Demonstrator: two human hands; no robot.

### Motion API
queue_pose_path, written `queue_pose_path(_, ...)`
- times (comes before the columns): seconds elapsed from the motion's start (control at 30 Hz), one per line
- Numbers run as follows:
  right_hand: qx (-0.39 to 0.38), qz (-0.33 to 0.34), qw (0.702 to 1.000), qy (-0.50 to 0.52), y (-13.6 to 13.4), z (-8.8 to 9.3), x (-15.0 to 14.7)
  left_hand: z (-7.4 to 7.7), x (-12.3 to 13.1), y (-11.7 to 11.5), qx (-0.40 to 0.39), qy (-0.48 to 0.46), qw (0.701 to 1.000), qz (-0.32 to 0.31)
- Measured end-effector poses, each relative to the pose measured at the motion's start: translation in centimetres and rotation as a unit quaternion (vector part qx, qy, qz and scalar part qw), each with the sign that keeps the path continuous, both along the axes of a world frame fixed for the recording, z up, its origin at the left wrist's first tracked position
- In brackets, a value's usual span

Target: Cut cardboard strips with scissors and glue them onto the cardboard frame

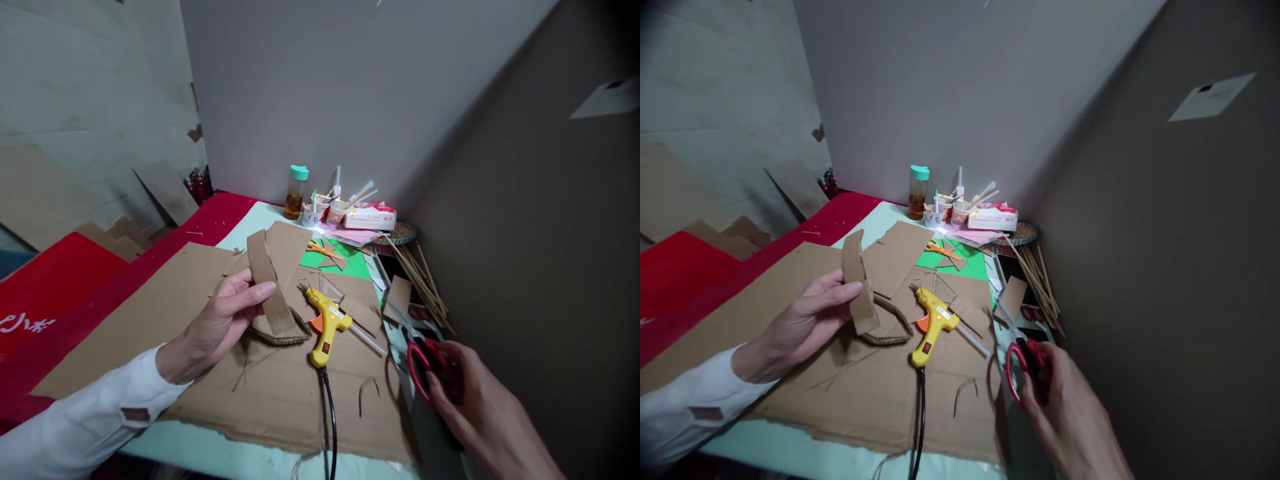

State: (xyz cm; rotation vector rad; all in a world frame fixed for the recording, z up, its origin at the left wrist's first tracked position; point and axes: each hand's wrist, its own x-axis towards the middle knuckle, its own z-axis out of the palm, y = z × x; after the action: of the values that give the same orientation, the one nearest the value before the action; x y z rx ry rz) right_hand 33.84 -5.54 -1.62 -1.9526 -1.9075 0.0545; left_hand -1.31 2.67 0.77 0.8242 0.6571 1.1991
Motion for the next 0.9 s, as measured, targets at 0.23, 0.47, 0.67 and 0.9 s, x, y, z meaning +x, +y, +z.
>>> queue_pose_path(0.23,0.009,-0.024,0.956,0.292,-0.1,2.4,-1.9,1.0,0.7,-0.1,0.004,0.012,0.999,-0.040)
queue_pose_path(0.47,-0.176,0.212,0.865,0.419,1.4,3.8,-10.0,1.8,1.4,0.0,0.036,0.023,0.999,-0.033)
queue_pose_path(0.67,-0.233,0.222,0.892,0.318,2.5,4.7,-12.3,1.3,1.1,0.5,0.045,0.022,0.999,-0.016)
queue_pose_path(0.9,-0.166,0.253,0.906,0.296,3.2,5.4,-12.8,1.0,0.9,0.7,0.025,0.061,0.998,0.010)
